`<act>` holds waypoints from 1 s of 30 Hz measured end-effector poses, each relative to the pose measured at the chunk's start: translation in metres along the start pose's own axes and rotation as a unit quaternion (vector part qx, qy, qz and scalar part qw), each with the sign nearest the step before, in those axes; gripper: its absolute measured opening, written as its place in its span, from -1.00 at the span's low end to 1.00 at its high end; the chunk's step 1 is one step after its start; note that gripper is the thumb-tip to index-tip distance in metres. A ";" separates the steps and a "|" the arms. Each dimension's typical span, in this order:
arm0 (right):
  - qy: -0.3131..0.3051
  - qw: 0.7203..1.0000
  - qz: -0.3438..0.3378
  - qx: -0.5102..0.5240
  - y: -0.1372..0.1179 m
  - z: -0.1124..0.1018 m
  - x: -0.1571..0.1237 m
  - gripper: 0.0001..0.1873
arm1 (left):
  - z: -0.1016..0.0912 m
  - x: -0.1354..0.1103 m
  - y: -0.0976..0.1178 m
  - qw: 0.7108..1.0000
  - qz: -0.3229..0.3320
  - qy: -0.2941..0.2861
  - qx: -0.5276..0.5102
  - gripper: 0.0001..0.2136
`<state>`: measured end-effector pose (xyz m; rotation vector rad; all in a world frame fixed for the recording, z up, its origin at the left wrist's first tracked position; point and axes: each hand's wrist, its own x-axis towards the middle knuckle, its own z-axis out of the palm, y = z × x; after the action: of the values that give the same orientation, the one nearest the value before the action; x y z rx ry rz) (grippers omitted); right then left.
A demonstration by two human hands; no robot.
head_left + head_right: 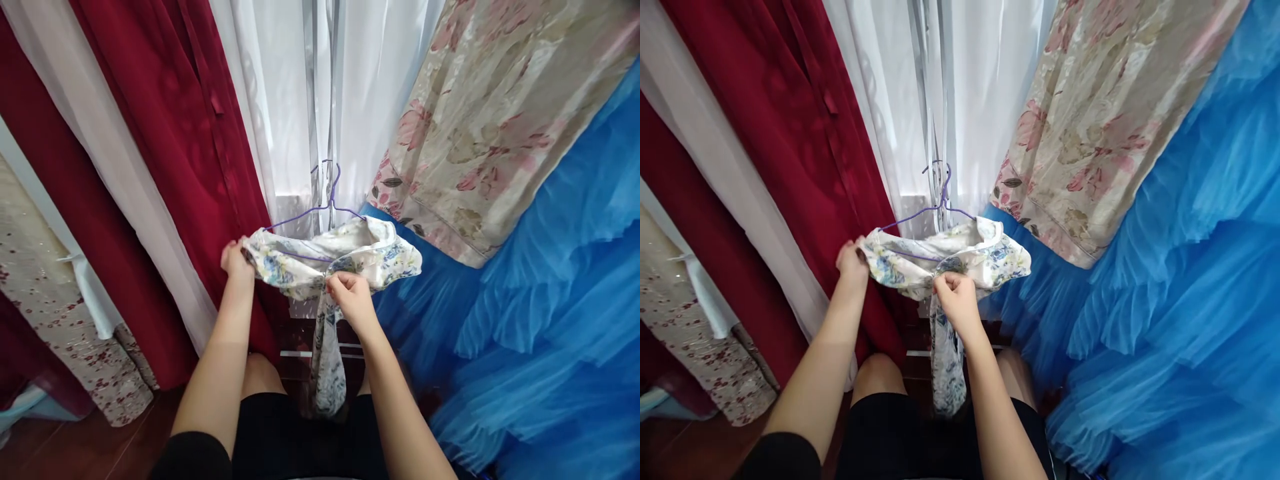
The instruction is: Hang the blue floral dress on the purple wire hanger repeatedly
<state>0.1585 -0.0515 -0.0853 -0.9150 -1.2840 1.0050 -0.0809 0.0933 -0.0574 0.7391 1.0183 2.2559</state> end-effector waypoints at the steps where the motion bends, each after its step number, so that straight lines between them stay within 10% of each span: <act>1: 0.000 1.000 0.014 0.026 0.002 0.002 -0.004 -0.68 | -0.010 -0.011 -0.015 0.999 -0.031 0.020 -0.001 -0.69; 8: 0.209 0.932 0.099 0.278 0.046 -0.019 -0.045 -0.71 | -0.077 -0.138 -0.080 0.983 -0.179 0.041 -0.021 -0.67; 15: 0.304 0.932 0.108 0.164 0.075 -0.033 -0.073 -0.75 | -0.067 -0.221 -0.034 0.979 -0.138 -0.152 0.004 -0.69; 21: 0.035 0.990 0.128 0.041 0.048 -0.010 -0.087 -0.62 | -0.046 -0.251 0.015 0.926 -0.067 -0.367 0.048 -0.84; 26: -0.161 0.956 0.233 0.079 0.025 -0.021 -0.099 -0.47 | -0.062 -0.242 0.010 0.927 -0.116 -0.351 0.070 -0.89; 30: -0.285 0.917 0.255 0.112 0.017 -0.041 -0.104 -0.58 | -0.074 -0.240 0.015 0.860 -0.256 -0.441 -0.001 -0.69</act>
<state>0.1969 -0.1446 -0.1373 -0.8191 -1.3844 1.8963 0.0329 -0.1123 -0.1481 1.1728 0.6308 1.2197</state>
